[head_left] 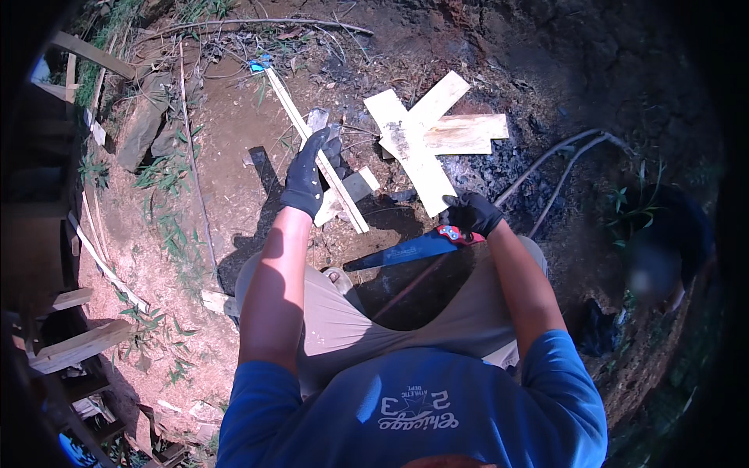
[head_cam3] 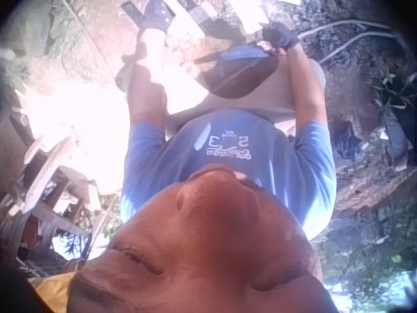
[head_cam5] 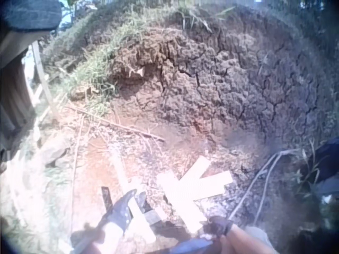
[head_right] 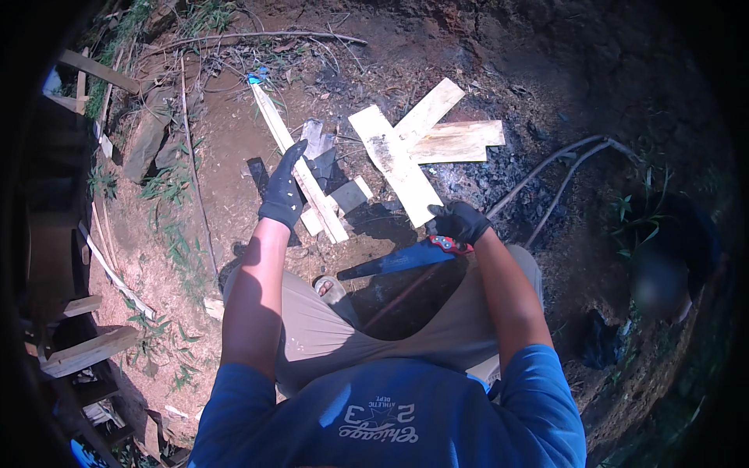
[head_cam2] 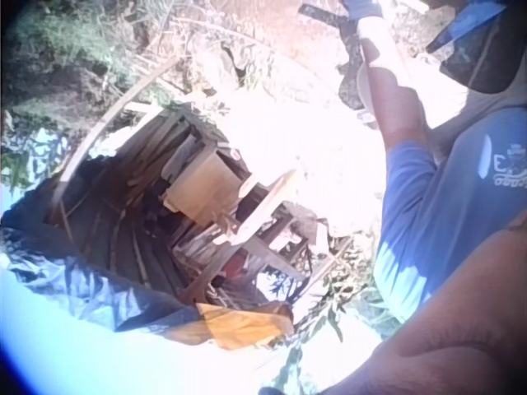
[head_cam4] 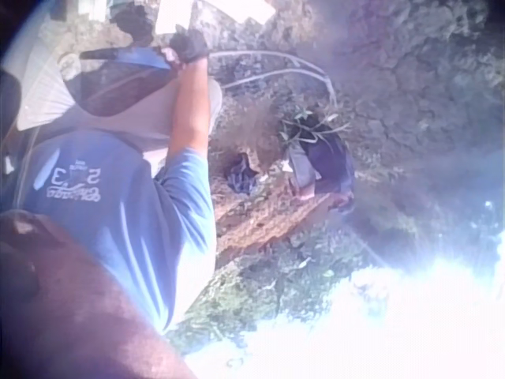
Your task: The person saws a piece of wood using a hand saw while working on a construction site with other people, then picks up and handles wood scraps.
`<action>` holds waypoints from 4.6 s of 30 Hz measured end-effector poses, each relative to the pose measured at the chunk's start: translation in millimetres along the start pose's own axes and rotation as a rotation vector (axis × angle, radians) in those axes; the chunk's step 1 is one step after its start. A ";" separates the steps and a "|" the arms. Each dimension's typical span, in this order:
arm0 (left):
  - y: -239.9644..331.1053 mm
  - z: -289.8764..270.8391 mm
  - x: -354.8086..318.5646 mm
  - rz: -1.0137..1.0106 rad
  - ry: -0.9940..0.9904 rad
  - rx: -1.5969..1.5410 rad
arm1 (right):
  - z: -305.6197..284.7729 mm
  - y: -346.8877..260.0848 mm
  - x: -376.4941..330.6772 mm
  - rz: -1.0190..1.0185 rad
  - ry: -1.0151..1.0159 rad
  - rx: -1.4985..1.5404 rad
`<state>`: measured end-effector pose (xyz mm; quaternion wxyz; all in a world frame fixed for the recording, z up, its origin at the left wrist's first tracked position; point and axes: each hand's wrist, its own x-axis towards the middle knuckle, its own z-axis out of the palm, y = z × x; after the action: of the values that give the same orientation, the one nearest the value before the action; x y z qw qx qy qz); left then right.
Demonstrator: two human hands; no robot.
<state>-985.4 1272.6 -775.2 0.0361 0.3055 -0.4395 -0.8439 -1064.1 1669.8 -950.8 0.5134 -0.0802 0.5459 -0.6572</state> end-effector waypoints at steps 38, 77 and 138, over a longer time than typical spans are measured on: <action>-26.0 24.3 30.7 0.060 0.101 0.245 | 20.2 -55.0 -76.3 -0.669 0.964 -0.948; -51.2 23.4 81.1 0.085 0.001 0.546 | -48.1 20.8 -50.1 -0.413 0.790 0.910; 12.8 -64.3 -124.4 0.011 0.120 0.254 | -80.6 -41.4 82.9 0.284 0.861 -1.860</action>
<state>-852.0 1259.6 -732.7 0.0281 0.3552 -0.5414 -0.7615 -1180.2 1652.7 -986.9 0.0826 -0.1381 0.9799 0.1178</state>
